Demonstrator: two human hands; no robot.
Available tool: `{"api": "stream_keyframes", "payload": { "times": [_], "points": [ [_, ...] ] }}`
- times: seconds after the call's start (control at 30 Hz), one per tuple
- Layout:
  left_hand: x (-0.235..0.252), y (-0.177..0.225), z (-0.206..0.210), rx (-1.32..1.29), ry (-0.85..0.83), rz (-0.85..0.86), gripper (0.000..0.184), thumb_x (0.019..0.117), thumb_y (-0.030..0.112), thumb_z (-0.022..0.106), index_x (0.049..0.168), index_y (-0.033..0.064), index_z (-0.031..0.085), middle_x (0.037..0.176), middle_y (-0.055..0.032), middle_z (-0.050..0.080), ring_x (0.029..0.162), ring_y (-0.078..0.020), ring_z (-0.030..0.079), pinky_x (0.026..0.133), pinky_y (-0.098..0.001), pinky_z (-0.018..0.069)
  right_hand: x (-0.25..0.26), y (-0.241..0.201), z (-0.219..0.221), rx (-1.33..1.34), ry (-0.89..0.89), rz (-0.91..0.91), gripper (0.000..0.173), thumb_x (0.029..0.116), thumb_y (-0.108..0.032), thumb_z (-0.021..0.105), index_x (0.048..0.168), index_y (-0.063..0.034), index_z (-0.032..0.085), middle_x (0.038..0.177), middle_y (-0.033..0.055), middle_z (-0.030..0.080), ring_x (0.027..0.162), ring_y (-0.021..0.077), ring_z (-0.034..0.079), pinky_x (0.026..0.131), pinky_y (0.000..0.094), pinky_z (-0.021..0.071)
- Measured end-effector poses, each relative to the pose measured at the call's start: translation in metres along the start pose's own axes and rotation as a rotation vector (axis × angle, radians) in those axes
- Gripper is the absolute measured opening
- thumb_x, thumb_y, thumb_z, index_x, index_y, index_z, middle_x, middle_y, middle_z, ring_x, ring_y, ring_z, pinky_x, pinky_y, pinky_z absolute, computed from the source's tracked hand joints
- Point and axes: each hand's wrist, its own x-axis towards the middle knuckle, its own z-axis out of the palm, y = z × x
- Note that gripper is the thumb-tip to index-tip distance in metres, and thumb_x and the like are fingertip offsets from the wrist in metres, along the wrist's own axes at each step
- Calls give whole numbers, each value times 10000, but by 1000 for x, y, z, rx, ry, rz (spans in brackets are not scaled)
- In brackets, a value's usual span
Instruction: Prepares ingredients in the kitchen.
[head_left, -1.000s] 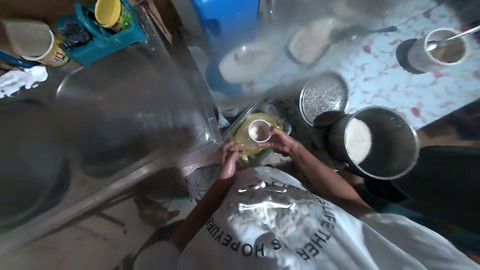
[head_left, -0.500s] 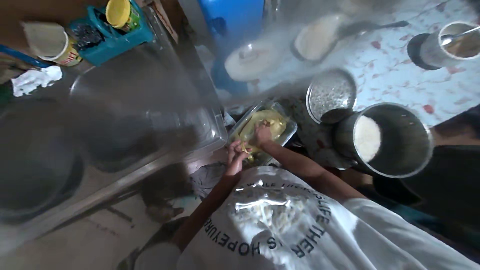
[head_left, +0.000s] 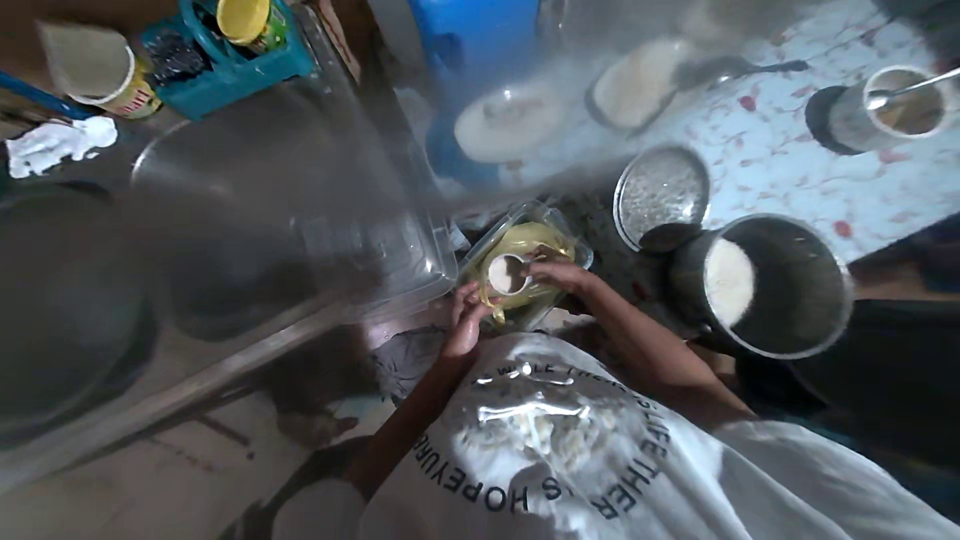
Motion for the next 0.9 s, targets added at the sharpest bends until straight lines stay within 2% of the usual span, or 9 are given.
{"api": "stream_keyframes", "payload": {
  "times": [0.07,0.17,0.27,0.33,0.4,0.47,0.57,0.7,0.9],
  "points": [
    [0,1,1,-4,19,-8,455,948,-122,392,1399,-125,336,1205,-226,565,993,-193,645,892,-312,536,-7,4,-7,168,6,0,463,997,-141,621,1417,-23,465,1266,141,597,1054,194,614,887,357,540],
    [1,-2,2,6,4,4,465,949,-107,404,1408,-124,332,1211,-226,561,1006,-200,640,898,-315,531,-12,7,-9,252,68,-17,376,1030,-153,553,1376,-28,473,1174,118,589,982,182,608,834,353,545],
    [1,-4,2,22,2,9,479,943,-94,405,1415,-122,331,1218,-232,558,1003,-198,640,887,-310,533,-18,3,-1,64,157,-21,506,978,-170,665,1421,-20,472,1254,189,610,1064,258,621,905,430,539],
    [0,-4,4,18,12,8,487,944,-95,398,1425,-122,325,1233,-236,558,994,-190,639,875,-301,530,-20,-3,11,-139,267,-67,652,865,-157,818,1407,33,509,1270,276,622,1151,377,621,1002,542,497],
    [0,-6,4,4,14,20,484,942,-94,401,1419,-120,323,1224,-224,561,977,-175,645,867,-290,534,-20,-4,20,-369,343,-189,695,745,-220,925,1297,58,606,1187,288,662,1110,424,646,987,606,498],
    [1,-7,3,-1,21,26,483,936,-90,407,1411,-119,328,1216,-223,567,969,-177,648,864,-291,535,-19,-1,26,-485,416,-240,723,700,-302,947,1246,56,635,1107,284,684,1048,441,664,929,632,508],
    [1,-8,3,1,28,23,486,938,-83,400,1418,-120,331,1233,-236,556,993,-196,636,878,-305,527,-19,0,27,-509,431,-224,812,701,-285,952,1312,73,555,1129,289,673,1084,448,653,962,623,499],
    [0,-7,2,-10,25,30,481,944,-87,392,1418,-121,324,1232,-230,564,987,-182,643,870,-294,530,-22,-1,28,-539,413,-203,801,725,-283,932,1327,73,539,1102,289,676,1065,454,657,946,629,500],
    [-2,-7,0,-5,11,34,470,945,-92,396,1408,-129,326,1238,-232,556,999,-188,643,890,-304,532,-21,1,29,-522,415,-184,751,733,-281,929,1311,64,595,1130,292,681,1095,453,652,977,630,488]
  ]
}}
